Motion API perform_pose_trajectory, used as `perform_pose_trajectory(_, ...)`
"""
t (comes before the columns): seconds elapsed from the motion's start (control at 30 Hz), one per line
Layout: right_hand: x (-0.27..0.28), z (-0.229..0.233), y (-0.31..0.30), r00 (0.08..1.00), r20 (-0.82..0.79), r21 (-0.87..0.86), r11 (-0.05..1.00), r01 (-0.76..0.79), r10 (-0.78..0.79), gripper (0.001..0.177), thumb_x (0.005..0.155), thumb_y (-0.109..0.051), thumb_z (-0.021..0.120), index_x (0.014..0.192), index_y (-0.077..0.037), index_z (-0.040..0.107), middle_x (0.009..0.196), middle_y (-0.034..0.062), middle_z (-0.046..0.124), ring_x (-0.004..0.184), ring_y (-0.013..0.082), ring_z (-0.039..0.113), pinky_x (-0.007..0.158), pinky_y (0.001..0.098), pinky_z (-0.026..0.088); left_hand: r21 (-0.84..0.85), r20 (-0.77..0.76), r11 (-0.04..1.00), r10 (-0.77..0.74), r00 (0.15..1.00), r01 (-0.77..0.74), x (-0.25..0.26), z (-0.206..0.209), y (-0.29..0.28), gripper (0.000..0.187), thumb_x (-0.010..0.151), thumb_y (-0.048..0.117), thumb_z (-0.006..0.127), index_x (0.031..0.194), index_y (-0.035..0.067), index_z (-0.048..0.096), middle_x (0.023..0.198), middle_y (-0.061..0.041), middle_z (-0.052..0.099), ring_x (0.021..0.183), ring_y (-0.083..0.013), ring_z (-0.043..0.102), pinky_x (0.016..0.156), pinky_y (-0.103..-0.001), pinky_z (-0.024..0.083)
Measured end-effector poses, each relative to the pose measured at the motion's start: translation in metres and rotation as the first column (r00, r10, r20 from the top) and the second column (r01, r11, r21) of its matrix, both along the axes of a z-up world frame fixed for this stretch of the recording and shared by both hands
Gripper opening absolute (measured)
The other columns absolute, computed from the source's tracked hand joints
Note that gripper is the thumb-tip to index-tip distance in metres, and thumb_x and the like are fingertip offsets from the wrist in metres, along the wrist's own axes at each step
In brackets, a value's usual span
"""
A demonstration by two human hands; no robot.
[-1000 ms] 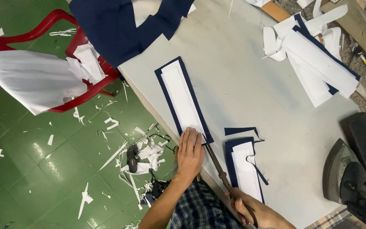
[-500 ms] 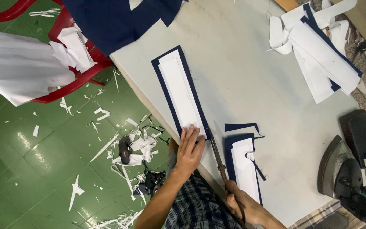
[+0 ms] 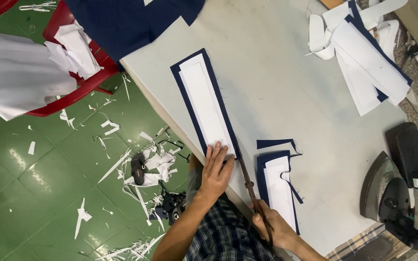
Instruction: The person irons a dark blue fabric piece, places white paper templates on it, and uses shears to cut the fabric along the template edges. The person then removes the templates and sets the cut fabric pieces aside.
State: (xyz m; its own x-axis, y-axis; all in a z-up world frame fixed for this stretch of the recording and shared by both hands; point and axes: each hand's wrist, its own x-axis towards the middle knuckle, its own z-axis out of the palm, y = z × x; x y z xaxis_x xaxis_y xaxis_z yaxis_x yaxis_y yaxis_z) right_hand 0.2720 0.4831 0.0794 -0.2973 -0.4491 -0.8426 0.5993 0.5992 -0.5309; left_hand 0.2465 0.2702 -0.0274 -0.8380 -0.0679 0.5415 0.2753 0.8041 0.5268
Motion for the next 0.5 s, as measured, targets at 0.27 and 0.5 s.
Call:
perform_pose_trajectory(0.27, -0.012, 0.003, 0.01, 0.992, 0.085, -0.051, 0.995, -0.086, 0.09, 0.076, 0.087, -0.07, 0.038, 0.137, -0.013, 0.044, 0.058, -0.0044, 0.044, 0.05, 0.0083, 0.04, 0.048, 0.0243, 0.037, 0.019, 0.006, 1.0, -0.015, 1.0, 0.014, 0.001, -0.003, -0.001, 0.016, 0.093, -0.006, 0.078, 0.107, -0.003, 0.073, 0.132, -0.024, 0.061, 0.134, -0.0432, 0.054, 0.115, -0.063, 0.044)
perform_pose_trajectory(0.5, -0.031, -0.013, -0.012, 0.989, -0.066, -0.022, 0.99, -0.137, 0.136, 0.068, 0.091, -0.067, 0.031, 0.128, -0.012, 0.046, 0.057, -0.005, 0.042, 0.049, 0.0084, 0.04, 0.053, 0.0244, 0.042, 0.063, -0.027, 0.998, -0.022, 0.999, 0.024, 0.001, -0.003, -0.002, 0.018, 0.091, -0.009, 0.078, 0.108, -0.004, 0.072, 0.13, -0.025, 0.063, 0.132, -0.0453, 0.055, 0.113, -0.066, 0.044)
